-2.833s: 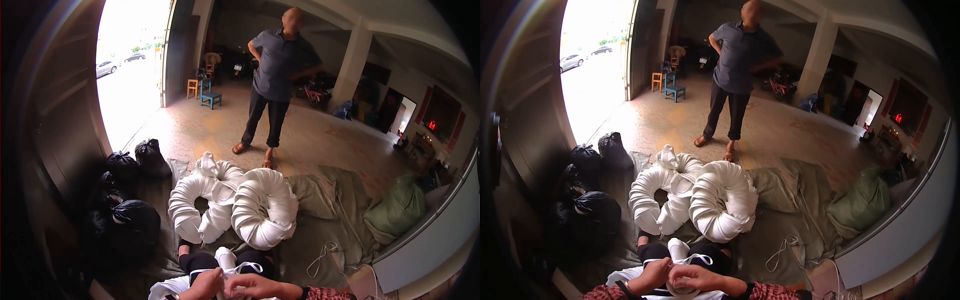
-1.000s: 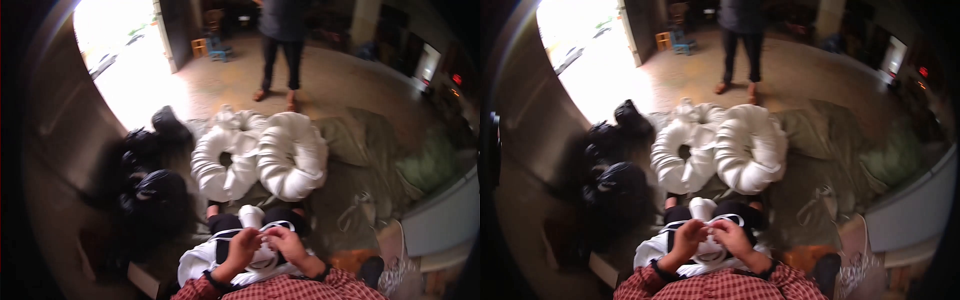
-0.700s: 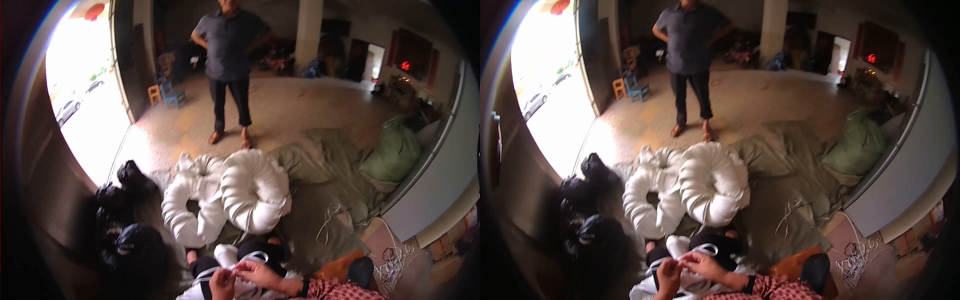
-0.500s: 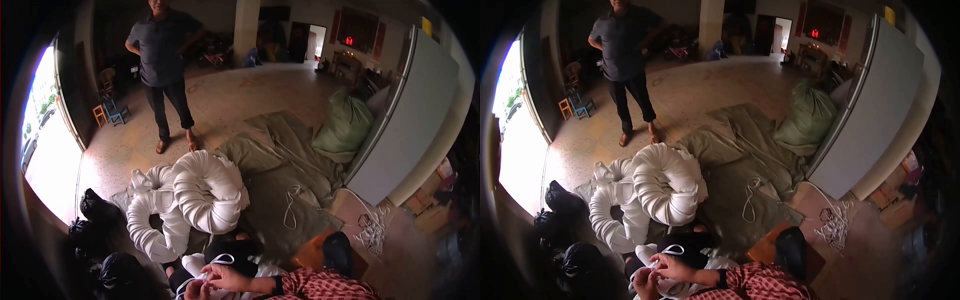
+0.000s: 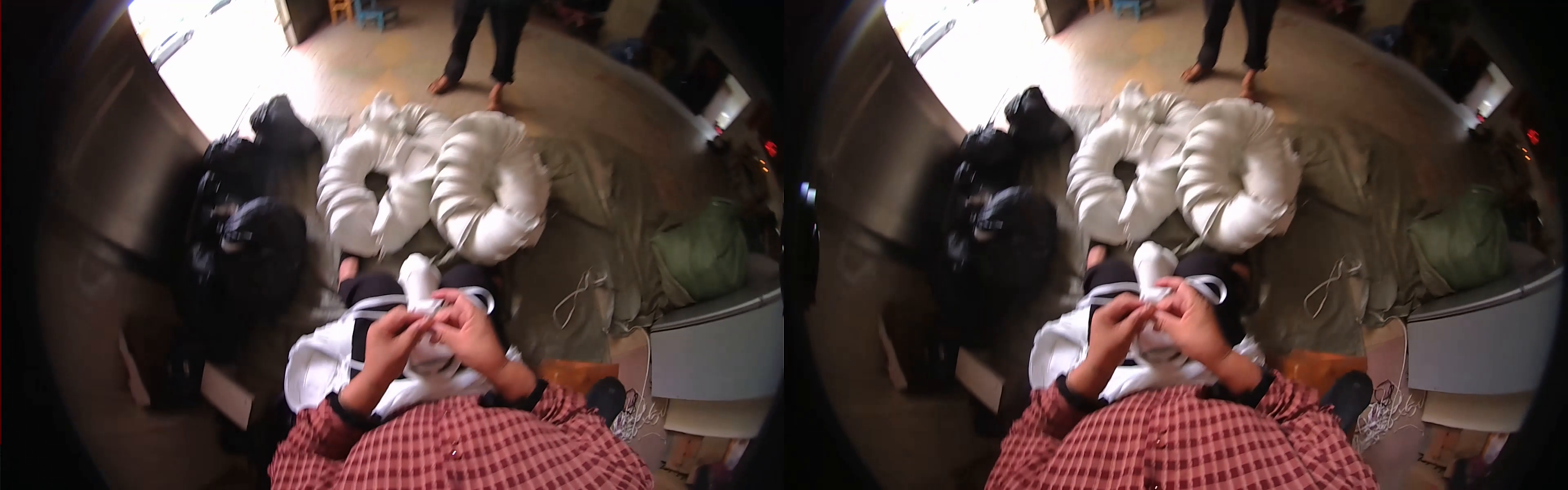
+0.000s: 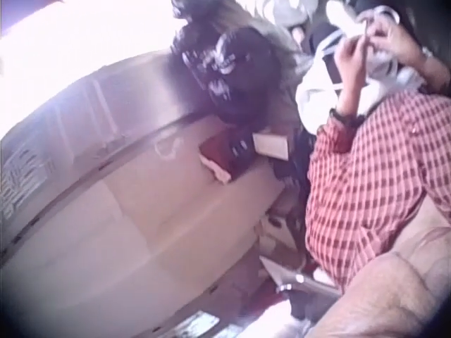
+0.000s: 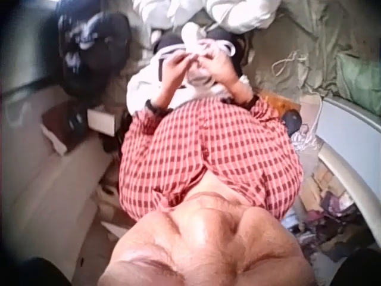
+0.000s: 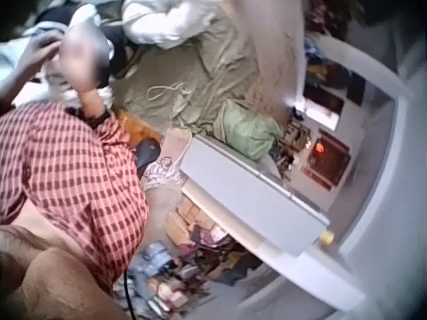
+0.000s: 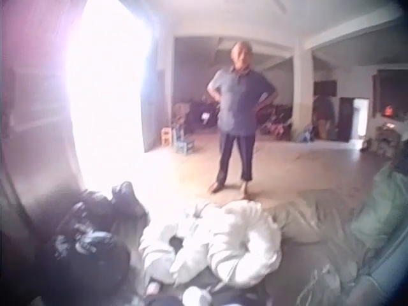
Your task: Lacing and tying the laces of new white shoes.
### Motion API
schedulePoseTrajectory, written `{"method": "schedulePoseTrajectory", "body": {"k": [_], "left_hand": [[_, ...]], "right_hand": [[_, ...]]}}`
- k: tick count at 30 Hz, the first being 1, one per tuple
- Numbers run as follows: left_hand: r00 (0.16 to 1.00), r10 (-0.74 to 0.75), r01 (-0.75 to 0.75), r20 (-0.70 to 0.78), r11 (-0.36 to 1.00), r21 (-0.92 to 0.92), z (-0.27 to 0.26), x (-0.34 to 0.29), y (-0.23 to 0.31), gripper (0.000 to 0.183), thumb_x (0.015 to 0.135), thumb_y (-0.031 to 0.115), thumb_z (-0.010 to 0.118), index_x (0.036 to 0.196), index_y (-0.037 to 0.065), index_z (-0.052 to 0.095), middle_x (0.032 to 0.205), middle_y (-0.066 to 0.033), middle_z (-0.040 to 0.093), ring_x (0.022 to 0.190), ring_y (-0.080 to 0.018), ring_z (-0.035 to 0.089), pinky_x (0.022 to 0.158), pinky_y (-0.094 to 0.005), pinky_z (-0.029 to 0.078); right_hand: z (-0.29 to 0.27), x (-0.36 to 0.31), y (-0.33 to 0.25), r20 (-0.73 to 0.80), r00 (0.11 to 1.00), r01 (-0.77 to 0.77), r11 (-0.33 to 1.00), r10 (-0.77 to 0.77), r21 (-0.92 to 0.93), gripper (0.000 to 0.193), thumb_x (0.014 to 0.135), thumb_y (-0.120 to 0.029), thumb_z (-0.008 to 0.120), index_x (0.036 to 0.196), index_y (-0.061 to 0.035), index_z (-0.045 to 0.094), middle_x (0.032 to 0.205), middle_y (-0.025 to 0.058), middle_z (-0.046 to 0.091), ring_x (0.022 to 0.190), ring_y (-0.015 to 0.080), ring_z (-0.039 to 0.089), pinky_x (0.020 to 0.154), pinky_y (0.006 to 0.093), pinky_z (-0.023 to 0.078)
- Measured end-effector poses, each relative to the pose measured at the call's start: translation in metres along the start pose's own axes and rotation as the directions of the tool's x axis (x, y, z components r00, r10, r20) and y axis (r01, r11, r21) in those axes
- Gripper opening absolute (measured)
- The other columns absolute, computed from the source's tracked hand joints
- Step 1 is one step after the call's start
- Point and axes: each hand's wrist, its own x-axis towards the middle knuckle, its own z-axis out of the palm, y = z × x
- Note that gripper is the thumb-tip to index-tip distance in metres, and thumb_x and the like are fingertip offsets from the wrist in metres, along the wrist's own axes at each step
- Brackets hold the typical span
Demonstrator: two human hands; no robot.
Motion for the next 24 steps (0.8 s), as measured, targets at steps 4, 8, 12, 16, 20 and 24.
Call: {"method": "schedulePoseTrajectory", "body": {"k": [4, 8, 12, 16, 20, 24], "left_hand": [[0.999, 0.053, -0.05, 0.012, 0.977, -0.207, -0.003, -0.005, -0.002, 0.01, 0.096, 0.005, 0.069, 0.105, 0.001, 0.073, 0.094, -0.0011, 0.068, 0.079, -0.0051, 0.058, 0.07, -0.0203, 0.045], [0.995, 0.099, -0.094, 0.015, 0.974, -0.206, -0.004, -0.009, -0.007, 0.011, 0.095, 0.003, 0.069, 0.105, 0.0, 0.072, 0.097, -0.0034, 0.068, 0.081, -0.0073, 0.06, 0.073, -0.0208, 0.046], [0.991, 0.126, -0.118, 0.041, 0.979, -0.166, -0.002, -0.009, -0.001, 0.01, 0.095, 0.001, 0.069, 0.105, -0.001, 0.071, 0.098, -0.0048, 0.067, 0.083, -0.0098, 0.061, 0.077, -0.022, 0.048], [0.964, 0.251, -0.258, -0.087, 0.963, -0.073, 0.007, -0.008, 0.002, 0.005, 0.096, 0.0, 0.067, 0.101, -0.001, 0.068, 0.095, -0.0039, 0.063, 0.081, -0.0086, 0.058, 0.075, -0.0207, 0.048], [0.996, -0.088, 0.088, 0.012, 0.965, -0.248, -0.009, -0.015, 0.015, 0.007, 0.106, 0.012, 0.055, 0.111, 0.007, 0.058, 0.081, 0.0025, 0.057, 0.067, -0.0026, 0.051, 0.06, -0.0171, 0.041], [0.988, 0.154, -0.154, 0.008, 0.988, 0.01, -0.027, -0.031, 0.102, 0.004, 0.108, 0.012, 0.052, 0.106, 0.008, 0.052, 0.082, 0.0012, 0.052, 0.061, -0.0052, 0.05, 0.053, -0.0197, 0.039]], "right_hand": [[0.01, 0.0, -0.016, -0.006, 0.994, -0.113, 0.994, 0.113, 0.003, 0.05, 0.093, -0.001, 0.072, 0.136, -0.0005, 0.047, 0.092, 0.0035, 0.07, 0.083, 0.0058, 0.065, 0.076, 0.0217, 0.054], [0.012, -0.005, -0.012, -0.021, 0.993, -0.116, 0.993, 0.115, -0.017, 0.049, 0.092, 0.0, 0.072, 0.136, -0.0005, 0.049, 0.094, 0.0038, 0.071, 0.085, 0.0062, 0.066, 0.078, 0.0223, 0.054], [0.01, -0.009, -0.012, -0.037, 0.998, -0.058, 0.997, 0.056, -0.049, 0.051, 0.093, 0.001, 0.071, 0.138, 0.0007, 0.047, 0.096, 0.0038, 0.072, 0.087, 0.0052, 0.066, 0.079, 0.0221, 0.054], [0.003, -0.007, -0.021, -0.021, 0.997, -0.077, 0.996, 0.076, -0.039, 0.056, 0.091, 0.001, 0.069, 0.142, 0.0007, 0.045, 0.11, 0.0087, 0.072, 0.102, 0.0123, 0.068, 0.092, 0.0276, 0.053], [-0.034, 0.015, -0.031, 0.276, 0.942, 0.293, 0.869, -0.191, -0.398, 0.08, 0.082, -0.006, 0.073, 0.152, -0.0006, 0.034, 0.144, 0.0203, 0.054, 0.14, 0.0351, 0.048, 0.118, 0.0391, 0.033], [-0.043, 0.042, -0.001, 0.516, 0.844, 0.46, 0.695, -0.148, -0.552, 0.093, 0.078, -0.02, 0.081, 0.155, -0.003, 0.032, 0.153, 0.0224, 0.042, 0.148, 0.0362, 0.033, 0.121, 0.0431, 0.028]]}}
